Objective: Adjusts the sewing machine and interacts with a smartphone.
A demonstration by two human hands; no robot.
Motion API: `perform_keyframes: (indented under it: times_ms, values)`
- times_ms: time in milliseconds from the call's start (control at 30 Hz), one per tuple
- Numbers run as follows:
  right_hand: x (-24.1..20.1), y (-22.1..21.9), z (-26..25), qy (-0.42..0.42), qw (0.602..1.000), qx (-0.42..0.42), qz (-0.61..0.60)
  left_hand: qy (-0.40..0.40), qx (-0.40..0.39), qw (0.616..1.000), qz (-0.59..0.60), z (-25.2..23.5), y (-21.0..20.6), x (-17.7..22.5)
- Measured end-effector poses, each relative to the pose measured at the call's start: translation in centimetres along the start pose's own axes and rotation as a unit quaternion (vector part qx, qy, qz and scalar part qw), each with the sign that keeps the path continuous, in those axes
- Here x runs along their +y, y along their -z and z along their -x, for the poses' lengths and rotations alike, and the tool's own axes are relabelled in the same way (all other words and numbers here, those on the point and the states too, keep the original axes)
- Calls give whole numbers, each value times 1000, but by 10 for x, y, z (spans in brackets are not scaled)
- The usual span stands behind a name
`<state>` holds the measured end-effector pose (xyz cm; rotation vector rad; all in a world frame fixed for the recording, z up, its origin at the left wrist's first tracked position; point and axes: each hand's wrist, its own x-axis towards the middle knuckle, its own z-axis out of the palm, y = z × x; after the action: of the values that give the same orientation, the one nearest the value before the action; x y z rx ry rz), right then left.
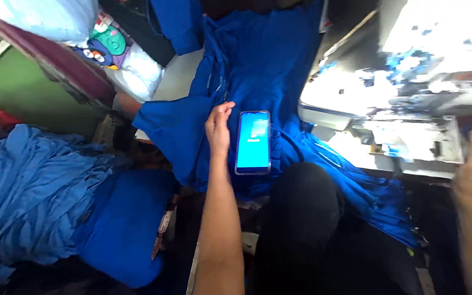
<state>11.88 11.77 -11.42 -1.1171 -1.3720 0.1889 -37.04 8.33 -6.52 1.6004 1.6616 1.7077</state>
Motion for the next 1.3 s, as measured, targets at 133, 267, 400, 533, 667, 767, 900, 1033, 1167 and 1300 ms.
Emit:
perform_keyframes:
  times_ms: [133,267,400,533,667,767,900,1033,1167,1300]
  values:
    - [-6,-2,0,25,999,7,26,15,7,999,-29,-4,-2,-1]
    - [-7,-4,1,-1,999,-2,43,43,13,997,-57,-10,-4,0]
    - [-3,-4,0,-8,999,-3,41,66,37,996,-49,-11,-9,4]
    - [1,1,6,16,999,-31,35,73,44,995,-52,-6,-9,7]
    - [1,0,7,46,998,-24,31,72,36,996,-26,-5,-6,5]
    - [-1,-3,6,58,997,-9,45,77,41,996,15,-8,-2,-1]
    - [-4,-3,7,61,997,-7,55,83,31,996,20,-8,1,-4]
    - [-19,-2,3,64,992,-53,93,70,19,997,-5,-7,1,-6]
    - [-33,-6,-3,76,977,-103,172,74,1,997,-39,-4,2,-1]
    - [-32,-13,-7,87,966,-108,219,83,-9,994,-66,-3,4,1]
